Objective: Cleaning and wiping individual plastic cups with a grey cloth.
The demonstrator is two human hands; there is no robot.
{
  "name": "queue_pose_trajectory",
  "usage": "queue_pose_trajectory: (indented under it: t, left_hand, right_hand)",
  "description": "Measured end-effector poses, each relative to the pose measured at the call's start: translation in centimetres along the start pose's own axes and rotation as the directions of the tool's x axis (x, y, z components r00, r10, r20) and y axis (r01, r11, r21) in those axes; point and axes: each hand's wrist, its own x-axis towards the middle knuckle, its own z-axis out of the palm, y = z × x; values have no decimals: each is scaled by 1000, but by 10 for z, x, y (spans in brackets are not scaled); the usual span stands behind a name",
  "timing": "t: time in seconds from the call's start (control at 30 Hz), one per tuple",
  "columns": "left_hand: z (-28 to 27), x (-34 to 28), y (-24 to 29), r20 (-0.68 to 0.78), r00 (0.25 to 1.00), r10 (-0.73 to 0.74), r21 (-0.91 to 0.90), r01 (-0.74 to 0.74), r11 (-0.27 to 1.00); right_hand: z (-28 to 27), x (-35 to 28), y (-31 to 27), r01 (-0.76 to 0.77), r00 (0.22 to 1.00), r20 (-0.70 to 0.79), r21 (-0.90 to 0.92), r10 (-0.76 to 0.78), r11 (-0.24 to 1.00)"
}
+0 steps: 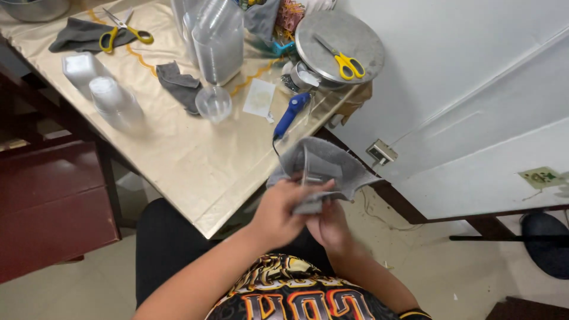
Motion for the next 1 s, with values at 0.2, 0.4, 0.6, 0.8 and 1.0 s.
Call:
queue_pose_trajectory:
  t: [0.2, 0.4, 0.6, 0.8, 1.0]
  left_hand:
    - [4, -1, 22, 187, 949, 254, 103, -276, 956]
    - [-8, -10, 22, 253, 934, 253, 149, -296, 944]
    - [-2, -20, 4, 239, 960, 148, -269, -81, 960]
    - [2, -30, -9, 268, 953, -142, -594, 279, 754]
    - [-6, -27, 8, 170, 964, -203, -511, 262, 819]
  right_hand:
    - [-27, -21, -8, -74, 986, -151, -37, 68, 997]
    - [-27, -18, -23, -39, 994, -111, -256, 11, 966]
    - [23, 2, -46, 194, 980, 32, -338, -194, 921]
    - [27, 3, -43, 397, 915, 238, -667, -325, 630]
    - [24, 2, -43, 348, 931, 161, -661, -327, 665]
